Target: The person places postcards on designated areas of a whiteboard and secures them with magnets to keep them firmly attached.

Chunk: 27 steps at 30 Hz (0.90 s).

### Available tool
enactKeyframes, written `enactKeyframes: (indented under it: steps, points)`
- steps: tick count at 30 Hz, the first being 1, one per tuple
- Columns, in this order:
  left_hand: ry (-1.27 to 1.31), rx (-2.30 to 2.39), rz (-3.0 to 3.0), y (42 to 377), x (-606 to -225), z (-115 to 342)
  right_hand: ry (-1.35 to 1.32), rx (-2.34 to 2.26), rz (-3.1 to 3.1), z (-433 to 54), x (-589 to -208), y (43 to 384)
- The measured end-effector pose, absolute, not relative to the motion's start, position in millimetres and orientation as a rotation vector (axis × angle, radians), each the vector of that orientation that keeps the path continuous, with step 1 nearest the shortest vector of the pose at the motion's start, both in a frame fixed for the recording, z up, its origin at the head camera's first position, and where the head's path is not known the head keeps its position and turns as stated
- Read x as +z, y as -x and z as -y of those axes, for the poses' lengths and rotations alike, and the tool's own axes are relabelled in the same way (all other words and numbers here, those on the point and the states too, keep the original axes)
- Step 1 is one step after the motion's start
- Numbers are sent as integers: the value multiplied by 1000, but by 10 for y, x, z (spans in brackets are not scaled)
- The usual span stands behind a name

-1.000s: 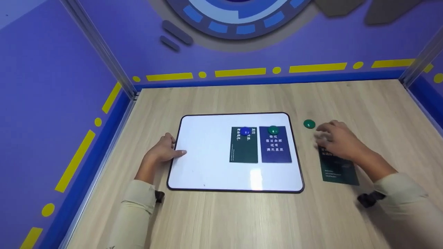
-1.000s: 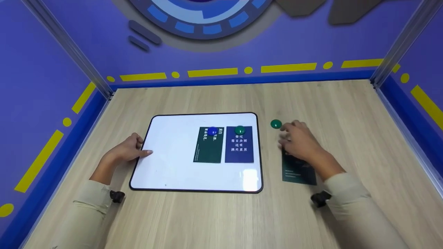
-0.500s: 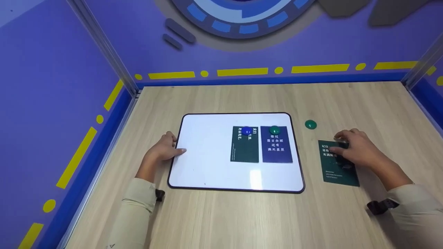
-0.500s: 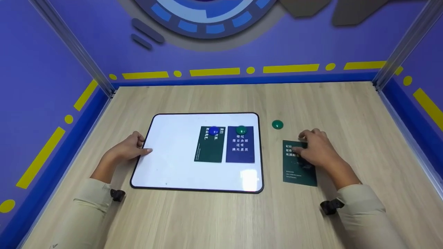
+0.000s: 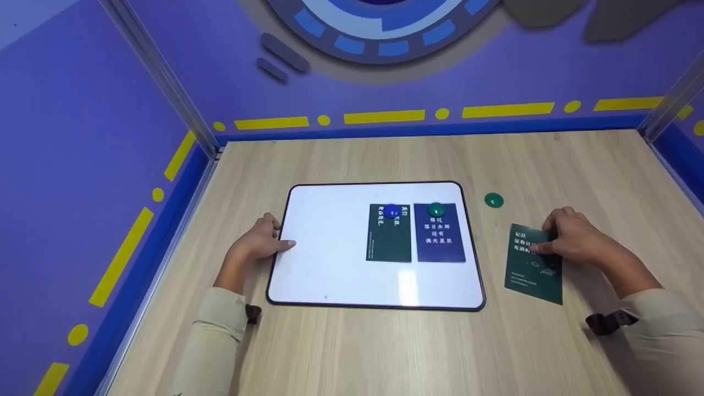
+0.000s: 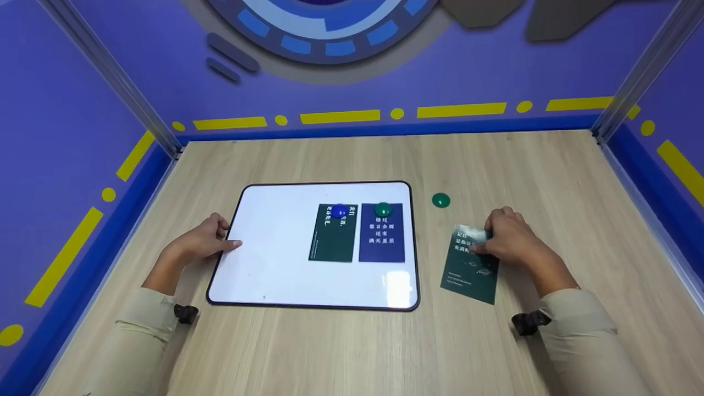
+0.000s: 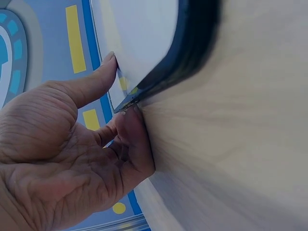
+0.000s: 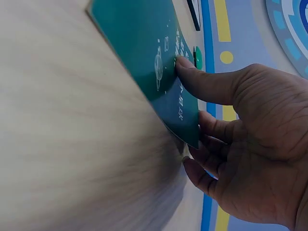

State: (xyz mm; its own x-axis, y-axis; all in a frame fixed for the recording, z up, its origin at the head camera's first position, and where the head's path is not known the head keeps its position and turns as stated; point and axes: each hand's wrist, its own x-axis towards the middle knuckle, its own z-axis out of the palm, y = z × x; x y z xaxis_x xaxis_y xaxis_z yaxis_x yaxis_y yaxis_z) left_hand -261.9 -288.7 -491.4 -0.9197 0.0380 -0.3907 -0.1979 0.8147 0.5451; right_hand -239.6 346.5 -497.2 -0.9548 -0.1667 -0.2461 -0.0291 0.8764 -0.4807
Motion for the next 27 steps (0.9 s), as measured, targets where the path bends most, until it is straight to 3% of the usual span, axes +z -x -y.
enactKeyframes:
  steps: [27]
  points:
    - [99, 835, -2618, 2638, -4913, 2894, 50, -811, -2827, -3316, -5024, 2246]
